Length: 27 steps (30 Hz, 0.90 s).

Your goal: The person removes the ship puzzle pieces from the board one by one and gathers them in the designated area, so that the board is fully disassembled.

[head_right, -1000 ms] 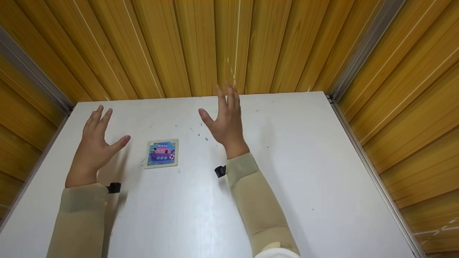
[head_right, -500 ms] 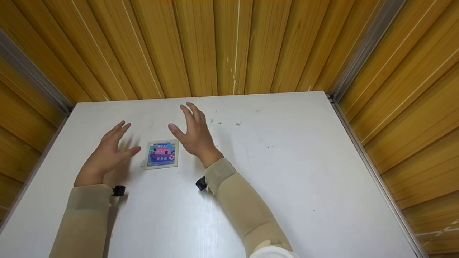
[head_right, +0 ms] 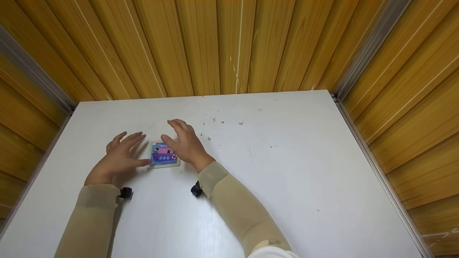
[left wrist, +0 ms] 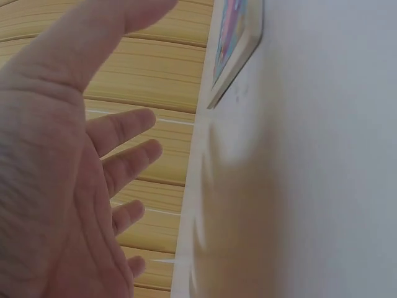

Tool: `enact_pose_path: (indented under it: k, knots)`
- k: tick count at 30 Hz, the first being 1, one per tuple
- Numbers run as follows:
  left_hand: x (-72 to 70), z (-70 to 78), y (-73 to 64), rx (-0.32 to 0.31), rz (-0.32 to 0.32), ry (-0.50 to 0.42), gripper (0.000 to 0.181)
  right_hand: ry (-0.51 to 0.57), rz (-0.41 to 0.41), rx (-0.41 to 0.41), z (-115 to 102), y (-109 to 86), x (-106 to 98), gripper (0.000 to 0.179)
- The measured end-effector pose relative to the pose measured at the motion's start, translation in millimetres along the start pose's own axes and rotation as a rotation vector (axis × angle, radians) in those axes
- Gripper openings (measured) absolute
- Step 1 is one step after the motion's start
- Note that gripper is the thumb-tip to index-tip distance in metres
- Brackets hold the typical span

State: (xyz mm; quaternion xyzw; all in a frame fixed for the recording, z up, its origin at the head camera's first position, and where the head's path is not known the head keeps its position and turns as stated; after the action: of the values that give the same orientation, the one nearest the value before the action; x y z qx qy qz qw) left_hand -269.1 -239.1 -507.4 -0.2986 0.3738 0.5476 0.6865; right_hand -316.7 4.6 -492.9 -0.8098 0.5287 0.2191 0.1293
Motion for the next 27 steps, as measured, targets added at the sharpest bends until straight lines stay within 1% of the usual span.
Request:
enact_pose_path:
  k: [3, 6, 11, 13, 20, 27]
  knots:
    - [5.1, 1.1, 2.6, 0.013, -0.017, 0.003, 0.106, -0.017, -0.046, 0.005, 2, 0.8, 3, 0.078]
    - [8.4, 1.5, 4.3, 0.035, -0.031, 0.019, 0.104, -0.037, -0.069, 0.013, 4, 1.5, 4, 0.078]
    - [11.2, 2.1, 5.5, 0.078, -0.051, 0.029, 0.097, -0.106, -0.079, 0.033, 6, -0.2, 6, 0.075]
    - [12.7, 2.1, 6.1, 0.085, -0.058, 0.028, 0.095, -0.132, -0.086, 0.034, 6, -0.7, 7, 0.074]
    - [16.3, 3.7, 6.2, 0.080, -0.067, 0.023, 0.093, -0.188, -0.110, 0.039, 10, 0.8, 10, 0.073]
    - [19.7, 12.3, 7.4, 0.144, -0.060, 0.030, 0.092, -0.229, -0.107, 0.027, 12, 2.6, 12, 0.070]
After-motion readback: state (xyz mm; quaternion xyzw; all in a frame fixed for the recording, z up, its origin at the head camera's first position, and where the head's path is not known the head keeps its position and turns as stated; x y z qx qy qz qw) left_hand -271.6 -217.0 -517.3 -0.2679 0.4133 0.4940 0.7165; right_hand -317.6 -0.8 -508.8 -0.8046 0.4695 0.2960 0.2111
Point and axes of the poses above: each hand's wrist, its own y-axis towards the middle knuckle, its own x-axis out of the palm, z = x × y, the point moved 5 cm from there along y, towards the middle knuckle, and after that the axes turned 10 degrees about x, right-handed, at the moved point
